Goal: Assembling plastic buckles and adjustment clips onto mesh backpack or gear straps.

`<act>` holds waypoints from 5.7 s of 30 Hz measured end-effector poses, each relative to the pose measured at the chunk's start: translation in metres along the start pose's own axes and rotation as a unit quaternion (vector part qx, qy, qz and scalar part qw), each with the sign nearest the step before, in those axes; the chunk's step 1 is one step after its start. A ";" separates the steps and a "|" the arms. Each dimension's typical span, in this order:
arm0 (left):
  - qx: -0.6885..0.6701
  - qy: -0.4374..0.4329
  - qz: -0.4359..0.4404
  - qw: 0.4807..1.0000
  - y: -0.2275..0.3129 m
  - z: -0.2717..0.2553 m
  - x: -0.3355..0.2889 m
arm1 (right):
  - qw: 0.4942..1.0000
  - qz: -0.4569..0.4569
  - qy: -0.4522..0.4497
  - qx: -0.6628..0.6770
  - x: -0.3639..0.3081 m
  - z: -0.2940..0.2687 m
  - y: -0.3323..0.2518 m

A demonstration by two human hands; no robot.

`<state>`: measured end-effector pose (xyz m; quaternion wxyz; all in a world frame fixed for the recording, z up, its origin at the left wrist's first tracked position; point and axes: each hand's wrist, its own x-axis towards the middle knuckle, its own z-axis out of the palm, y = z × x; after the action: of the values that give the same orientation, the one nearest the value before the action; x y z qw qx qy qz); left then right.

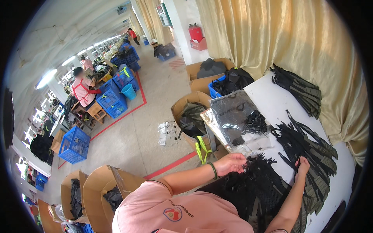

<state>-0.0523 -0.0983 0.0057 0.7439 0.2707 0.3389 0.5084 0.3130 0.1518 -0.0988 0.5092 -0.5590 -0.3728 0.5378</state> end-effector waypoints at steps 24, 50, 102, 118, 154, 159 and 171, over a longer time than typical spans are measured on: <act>-0.118 -0.111 -0.121 0.979 -0.002 0.075 0.070 | 0.933 -0.075 -0.351 -0.028 -0.232 0.084 -0.093; -0.024 -0.056 -0.081 0.995 0.011 0.075 0.070 | 0.880 -0.389 -0.176 -0.210 -0.245 0.110 -0.106; 0.334 -0.188 0.267 0.884 -0.019 0.092 0.073 | 0.979 0.023 -0.161 0.122 -0.249 0.067 -0.106; 0.012 0.005 -0.085 0.996 -0.026 0.061 0.070 | 0.786 -0.124 -0.127 -0.593 -0.154 -0.019 -0.080; 0.169 0.026 0.131 0.977 0.002 0.057 0.120 | 0.841 -0.235 -0.220 -0.435 -0.142 0.042 -0.099; 0.225 0.017 0.154 0.962 0.004 0.046 0.110 | 0.898 -0.177 -0.380 -0.135 -0.167 0.112 -0.090; 0.658 0.172 0.153 0.717 0.061 -0.091 0.199 | 0.911 -0.187 -0.328 -0.165 -0.149 0.130 -0.070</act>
<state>-0.1076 0.1149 -0.0509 0.2185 0.6480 0.6642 0.3019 0.1730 0.0439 0.0151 0.3501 -0.3467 -0.6999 0.5170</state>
